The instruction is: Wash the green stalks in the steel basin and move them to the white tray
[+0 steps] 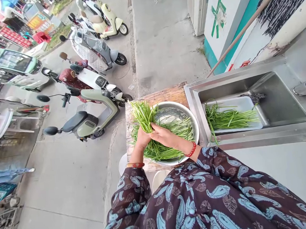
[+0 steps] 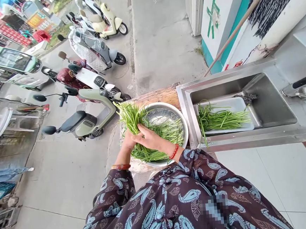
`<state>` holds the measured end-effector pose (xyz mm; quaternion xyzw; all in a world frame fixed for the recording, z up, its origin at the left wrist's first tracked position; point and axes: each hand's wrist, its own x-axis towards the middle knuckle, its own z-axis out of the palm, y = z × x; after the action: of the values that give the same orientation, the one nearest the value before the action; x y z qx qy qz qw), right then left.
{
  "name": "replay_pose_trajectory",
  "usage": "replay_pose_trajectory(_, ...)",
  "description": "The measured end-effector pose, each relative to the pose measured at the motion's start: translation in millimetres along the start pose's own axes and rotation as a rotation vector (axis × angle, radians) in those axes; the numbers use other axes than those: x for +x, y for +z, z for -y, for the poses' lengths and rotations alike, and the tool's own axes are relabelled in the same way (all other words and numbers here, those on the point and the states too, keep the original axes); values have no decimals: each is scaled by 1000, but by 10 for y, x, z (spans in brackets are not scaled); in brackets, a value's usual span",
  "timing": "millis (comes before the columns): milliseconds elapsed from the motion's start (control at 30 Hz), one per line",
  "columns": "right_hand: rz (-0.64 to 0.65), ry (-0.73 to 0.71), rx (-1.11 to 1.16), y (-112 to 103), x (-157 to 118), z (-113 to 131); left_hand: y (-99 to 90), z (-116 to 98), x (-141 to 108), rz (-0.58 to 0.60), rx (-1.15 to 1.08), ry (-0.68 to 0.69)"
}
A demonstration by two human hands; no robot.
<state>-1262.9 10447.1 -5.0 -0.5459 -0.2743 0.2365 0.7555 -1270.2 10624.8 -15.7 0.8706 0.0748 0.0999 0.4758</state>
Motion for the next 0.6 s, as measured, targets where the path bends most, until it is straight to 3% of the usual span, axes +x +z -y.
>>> replay_pose_trajectory(167,-16,-48,-63,-314,-74,269,-98,-441,7,-173,-323,-75)
replay_pose_trajectory(267,-226,26,21,-701,-168,268,-281,-783,41,-272,-400,43)
replay_pose_trajectory(367,-444,128,27,-1063,-350,21,-514,-1058,91,-323,-378,185)
replay_pose_trajectory(467,-492,251,4,-1212,-588,-318,-634,-1237,158,-316,-301,246)
replay_pose_trajectory(600,-504,348,-7,-1146,-865,-559,-420,-1538,275,-218,-259,260)
